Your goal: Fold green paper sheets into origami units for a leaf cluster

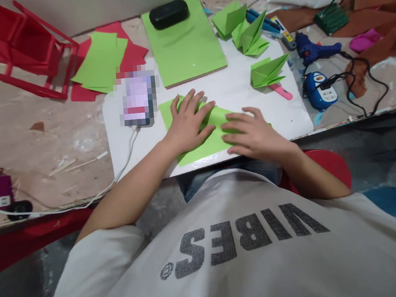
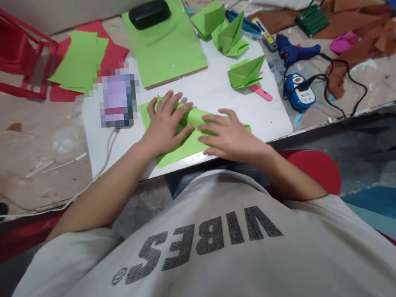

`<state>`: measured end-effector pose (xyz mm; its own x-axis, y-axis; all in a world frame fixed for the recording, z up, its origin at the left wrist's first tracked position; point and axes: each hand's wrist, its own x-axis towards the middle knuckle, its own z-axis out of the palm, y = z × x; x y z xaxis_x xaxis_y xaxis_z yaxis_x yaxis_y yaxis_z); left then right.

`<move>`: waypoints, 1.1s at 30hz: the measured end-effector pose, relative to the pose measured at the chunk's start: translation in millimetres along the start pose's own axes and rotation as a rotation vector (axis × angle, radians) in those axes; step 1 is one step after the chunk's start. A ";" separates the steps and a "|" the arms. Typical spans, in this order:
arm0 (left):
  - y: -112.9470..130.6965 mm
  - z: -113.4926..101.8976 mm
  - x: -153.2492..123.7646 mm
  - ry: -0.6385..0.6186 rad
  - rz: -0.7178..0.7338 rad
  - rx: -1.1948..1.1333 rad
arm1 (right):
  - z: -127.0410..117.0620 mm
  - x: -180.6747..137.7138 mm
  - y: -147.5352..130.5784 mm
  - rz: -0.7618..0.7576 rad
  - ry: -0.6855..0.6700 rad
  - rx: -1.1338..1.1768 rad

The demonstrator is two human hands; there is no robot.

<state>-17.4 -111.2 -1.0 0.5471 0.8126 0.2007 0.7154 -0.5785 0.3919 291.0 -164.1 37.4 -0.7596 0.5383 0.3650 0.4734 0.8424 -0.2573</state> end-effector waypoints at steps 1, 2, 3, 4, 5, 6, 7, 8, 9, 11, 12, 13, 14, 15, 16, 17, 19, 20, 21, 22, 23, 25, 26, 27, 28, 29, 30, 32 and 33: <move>-0.8 0.5 -0.8 0.004 0.003 -0.019 | -6.5 -3.5 6.0 0.079 0.033 0.052; -1.9 0.9 -1.3 0.005 0.005 -0.037 | -12.3 -6.9 12.6 0.171 0.069 0.089; -3.0 1.2 -1.3 0.002 0.006 -0.054 | -16.8 -10.1 19.4 0.254 0.100 0.120; -4.2 1.4 -1.0 -0.001 0.005 -0.067 | -19.7 -12.7 25.7 0.314 0.123 0.155; -5.2 1.5 -0.4 -0.004 0.003 -0.078 | -21.0 -14.9 31.0 0.361 0.140 0.195; -6.1 1.6 0.3 -0.006 0.001 -0.087 | -20.8 -16.8 35.2 0.395 0.149 0.238; -6.7 1.4 0.9 -0.009 0.001 -0.092 | -19.5 -18.4 38.0 0.418 0.153 0.282; -7.1 1.1 1.3 -0.014 0.003 -0.094 | -17.6 -19.7 39.4 0.435 0.153 0.321; -7.4 0.7 1.5 -0.019 0.006 -0.095 | -15.4 -20.9 39.7 0.449 0.151 0.354; -7.7 -0.5 1.4 -0.029 0.012 -0.098 | -11.2 -22.6 38.2 0.470 0.151 0.389; -8.0 -1.1 1.2 -0.030 0.014 -0.103 | -9.4 -23.1 37.0 0.477 0.156 0.396; -8.4 -1.7 1.1 -0.029 0.016 -0.111 | -7.8 -23.3 35.9 0.478 0.160 0.398; -9.1 -2.1 1.1 -0.025 0.019 -0.120 | -6.3 -23.3 35.0 0.472 0.162 0.397; -9.9 -2.5 1.2 -0.020 0.026 -0.130 | -4.9 -23.1 34.4 0.457 0.163 0.393; -10.7 -2.8 1.4 -0.013 0.035 -0.140 | -3.7 -22.8 33.9 0.438 0.162 0.389; -11.6 -3.1 1.7 -0.008 0.046 -0.150 | -2.7 -22.6 33.6 0.418 0.159 0.385; -12.8 -3.5 2.4 -0.002 0.064 -0.165 | -1.6 -22.4 33.1 0.395 0.149 0.373; -13.0 -3.7 2.7 -0.004 0.066 -0.170 | -1.5 -22.4 32.7 0.395 0.142 0.367; -12.9 -3.8 3.0 -0.009 0.061 -0.175 | -1.7 -22.5 32.2 0.400 0.132 0.361; -12.5 -3.8 3.2 -0.014 0.050 -0.182 | -2.1 -22.7 31.7 0.409 0.120 0.358; -12.0 -3.8 3.3 -0.017 0.037 -0.192 | -2.6 -22.9 31.2 0.418 0.111 0.357; -10.7 -3.6 3.5 -0.018 0.018 -0.219 | -3.5 -23.2 30.3 0.426 0.106 0.363; -10.1 -3.4 3.5 -0.019 0.016 -0.232 | -3.9 -23.3 30.0 0.428 0.109 0.365; -9.7 -3.2 3.6 -0.020 0.018 -0.244 | -4.2 -23.2 29.7 0.432 0.111 0.365; -9.3 -3.0 3.5 -0.023 0.019 -0.255 | -4.5 -23.1 29.6 0.436 0.111 0.365; -9.1 -2.8 3.5 -0.024 0.017 -0.263 | -4.9 -22.9 29.4 0.442 0.108 0.364; -9.0 -2.5 3.5 -0.025 0.011 -0.271 | -5.3 -22.6 29.2 0.448 0.105 0.363; -9.1 -1.9 3.2 -0.020 -0.005 -0.283 | -6.1 -22.5 28.9 0.451 0.100 0.364; -9.3 -1.6 3.1 -0.016 -0.008 -0.286 | -6.2 -22.8 28.9 0.449 0.100 0.364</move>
<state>-23.0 -103.2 -2.6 0.5504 0.8146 0.1828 0.5694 -0.5264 0.6314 324.7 -151.9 27.2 -0.4662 0.8550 0.2272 0.5418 0.4789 -0.6907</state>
